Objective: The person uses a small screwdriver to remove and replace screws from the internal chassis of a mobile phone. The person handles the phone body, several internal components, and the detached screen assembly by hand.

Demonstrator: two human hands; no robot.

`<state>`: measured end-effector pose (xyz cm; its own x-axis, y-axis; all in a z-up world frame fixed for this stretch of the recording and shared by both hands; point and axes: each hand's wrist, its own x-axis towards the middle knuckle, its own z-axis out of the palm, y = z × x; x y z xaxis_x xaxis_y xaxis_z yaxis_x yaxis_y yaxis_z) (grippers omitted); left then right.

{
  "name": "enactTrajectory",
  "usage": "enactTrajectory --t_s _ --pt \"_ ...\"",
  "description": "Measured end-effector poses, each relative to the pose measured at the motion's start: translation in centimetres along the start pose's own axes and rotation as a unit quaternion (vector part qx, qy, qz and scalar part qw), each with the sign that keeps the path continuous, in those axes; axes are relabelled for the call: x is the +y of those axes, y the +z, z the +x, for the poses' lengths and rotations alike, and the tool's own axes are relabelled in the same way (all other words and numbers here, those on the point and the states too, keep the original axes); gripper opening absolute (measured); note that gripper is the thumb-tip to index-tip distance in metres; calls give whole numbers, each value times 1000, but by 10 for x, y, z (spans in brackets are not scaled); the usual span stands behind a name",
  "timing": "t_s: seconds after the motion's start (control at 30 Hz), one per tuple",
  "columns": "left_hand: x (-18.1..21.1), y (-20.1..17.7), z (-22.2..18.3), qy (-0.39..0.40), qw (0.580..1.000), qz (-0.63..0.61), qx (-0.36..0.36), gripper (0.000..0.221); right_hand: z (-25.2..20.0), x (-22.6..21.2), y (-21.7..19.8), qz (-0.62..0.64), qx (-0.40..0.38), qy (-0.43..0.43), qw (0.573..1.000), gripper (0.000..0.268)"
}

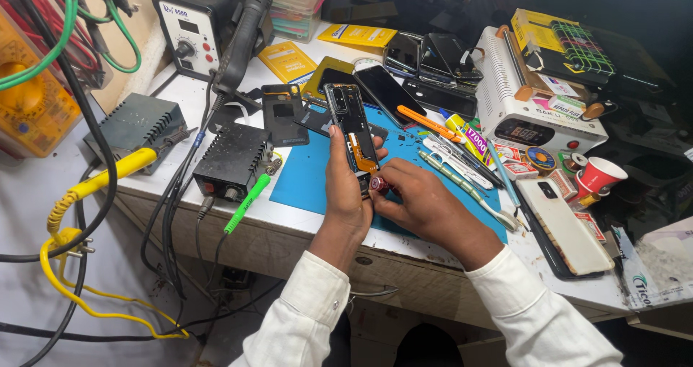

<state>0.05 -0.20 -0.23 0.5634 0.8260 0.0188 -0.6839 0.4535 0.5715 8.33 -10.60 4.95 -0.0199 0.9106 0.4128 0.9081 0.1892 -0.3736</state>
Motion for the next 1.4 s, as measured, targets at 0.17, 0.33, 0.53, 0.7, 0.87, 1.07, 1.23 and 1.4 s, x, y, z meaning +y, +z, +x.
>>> enactTrajectory --t_s 0.17,0.33,0.53,0.7,0.87,1.07,1.23,1.4 --pt "1 1 1 2 1000 8 1 63 1 0 3 2 -9 17 1000 19" --pt "3 2 0 -1 1000 0 1 63 -1 1 2 -5 25 -19 999 19" --pt "4 3 -1 -1 1000 17 4 65 -4 -1 6 10 37 -34 999 19" --pt "3 2 -3 14 1000 21 5 63 -6 -3 8 -4 30 -14 999 21" --pt "1 1 -1 11 1000 24 4 64 -6 -2 8 -3 15 11 1000 22" --pt "2 4 -2 -2 1000 22 -8 61 -3 2 0 -13 -32 13 999 25" --pt "2 5 0 -6 1000 11 0 61 -2 1 -10 -31 -27 -61 997 24" --pt "4 2 0 8 1000 -6 14 62 10 20 -24 -11 6 19 1000 19"
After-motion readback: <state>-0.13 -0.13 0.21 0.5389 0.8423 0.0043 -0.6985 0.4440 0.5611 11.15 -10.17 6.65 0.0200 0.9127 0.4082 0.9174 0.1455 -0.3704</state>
